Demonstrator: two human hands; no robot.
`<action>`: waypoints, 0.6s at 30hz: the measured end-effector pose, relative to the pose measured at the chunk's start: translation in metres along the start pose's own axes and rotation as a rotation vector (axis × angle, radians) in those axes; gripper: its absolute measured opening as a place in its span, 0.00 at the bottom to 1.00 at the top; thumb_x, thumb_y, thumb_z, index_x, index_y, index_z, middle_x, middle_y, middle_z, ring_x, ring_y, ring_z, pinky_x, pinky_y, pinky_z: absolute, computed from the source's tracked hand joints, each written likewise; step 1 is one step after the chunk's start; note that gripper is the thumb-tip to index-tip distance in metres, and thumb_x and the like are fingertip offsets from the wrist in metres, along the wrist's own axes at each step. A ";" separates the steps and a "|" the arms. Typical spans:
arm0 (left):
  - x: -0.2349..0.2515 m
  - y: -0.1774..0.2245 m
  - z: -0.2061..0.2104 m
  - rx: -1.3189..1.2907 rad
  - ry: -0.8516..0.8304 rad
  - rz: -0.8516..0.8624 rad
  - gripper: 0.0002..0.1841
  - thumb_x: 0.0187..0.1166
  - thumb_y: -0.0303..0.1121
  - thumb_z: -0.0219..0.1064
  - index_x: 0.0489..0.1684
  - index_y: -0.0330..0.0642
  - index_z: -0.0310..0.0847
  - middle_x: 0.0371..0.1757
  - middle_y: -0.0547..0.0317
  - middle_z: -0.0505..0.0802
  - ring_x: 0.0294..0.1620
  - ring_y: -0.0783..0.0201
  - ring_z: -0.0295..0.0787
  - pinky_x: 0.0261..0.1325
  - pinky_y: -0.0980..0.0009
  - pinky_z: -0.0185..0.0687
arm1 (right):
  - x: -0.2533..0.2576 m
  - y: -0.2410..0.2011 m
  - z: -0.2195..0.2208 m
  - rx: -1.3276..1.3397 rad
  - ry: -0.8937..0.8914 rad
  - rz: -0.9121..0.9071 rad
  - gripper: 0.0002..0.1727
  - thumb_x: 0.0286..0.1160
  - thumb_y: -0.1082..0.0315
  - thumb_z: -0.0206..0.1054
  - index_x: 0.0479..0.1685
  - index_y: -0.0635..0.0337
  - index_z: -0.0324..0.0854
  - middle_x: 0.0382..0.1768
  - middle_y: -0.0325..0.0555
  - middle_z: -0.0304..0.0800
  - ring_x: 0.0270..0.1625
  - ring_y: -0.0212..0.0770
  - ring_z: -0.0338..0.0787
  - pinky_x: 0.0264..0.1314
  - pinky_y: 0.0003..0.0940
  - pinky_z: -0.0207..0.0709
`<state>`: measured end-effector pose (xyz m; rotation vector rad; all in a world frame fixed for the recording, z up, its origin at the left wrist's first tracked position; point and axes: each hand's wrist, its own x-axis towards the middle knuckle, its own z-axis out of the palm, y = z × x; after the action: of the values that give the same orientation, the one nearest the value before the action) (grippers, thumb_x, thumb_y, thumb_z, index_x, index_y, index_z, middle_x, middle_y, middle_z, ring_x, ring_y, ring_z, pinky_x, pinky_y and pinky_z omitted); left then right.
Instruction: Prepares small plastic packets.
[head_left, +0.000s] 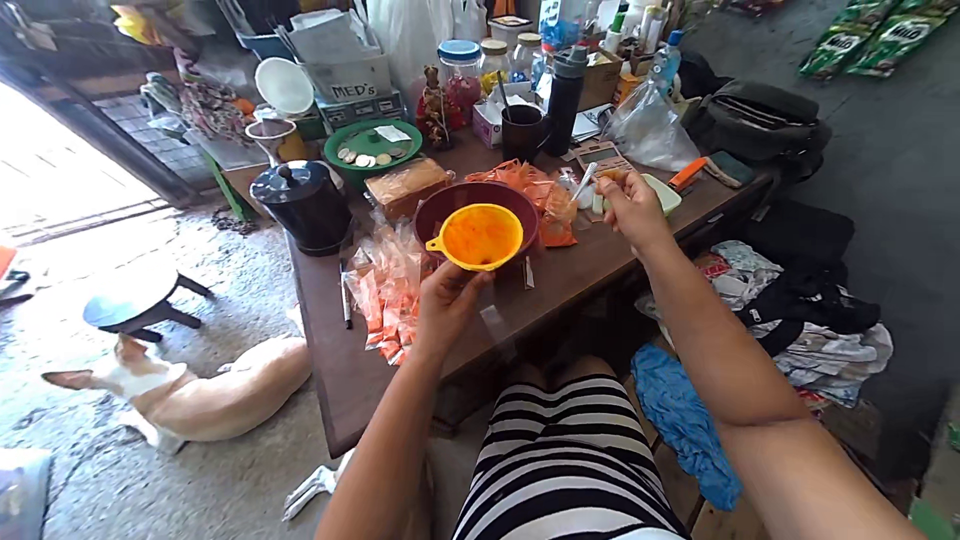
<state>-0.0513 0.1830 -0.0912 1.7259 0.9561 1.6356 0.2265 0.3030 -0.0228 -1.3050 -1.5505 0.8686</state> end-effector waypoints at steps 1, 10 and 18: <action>0.007 0.002 -0.003 -0.039 -0.023 -0.024 0.09 0.82 0.26 0.68 0.55 0.40 0.84 0.46 0.68 0.95 0.42 0.75 0.93 0.50 0.74 0.92 | 0.015 0.010 -0.001 -0.001 0.043 0.057 0.26 0.90 0.53 0.58 0.76 0.61 0.71 0.57 0.49 0.83 0.35 0.35 0.83 0.36 0.33 0.78; 0.022 -0.013 -0.029 -0.364 -0.292 -0.045 0.11 0.78 0.42 0.74 0.56 0.60 0.90 0.45 0.72 0.98 0.43 0.75 0.96 0.52 0.76 0.93 | 0.087 0.062 0.022 0.059 0.015 0.323 0.38 0.90 0.47 0.57 0.90 0.59 0.53 0.68 0.58 0.82 0.50 0.47 0.86 0.47 0.44 0.78; 0.014 -0.017 -0.032 -0.436 -0.243 -0.122 0.10 0.78 0.40 0.74 0.53 0.55 0.92 0.44 0.65 0.99 0.41 0.71 0.97 0.47 0.76 0.93 | 0.086 0.048 0.032 -0.039 0.040 -0.155 0.18 0.94 0.61 0.51 0.55 0.66 0.83 0.37 0.42 0.86 0.29 0.26 0.81 0.37 0.23 0.79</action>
<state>-0.0851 0.2016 -0.0938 1.4896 0.5297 1.3914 0.2099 0.3981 -0.0617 -1.2047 -1.6210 0.7142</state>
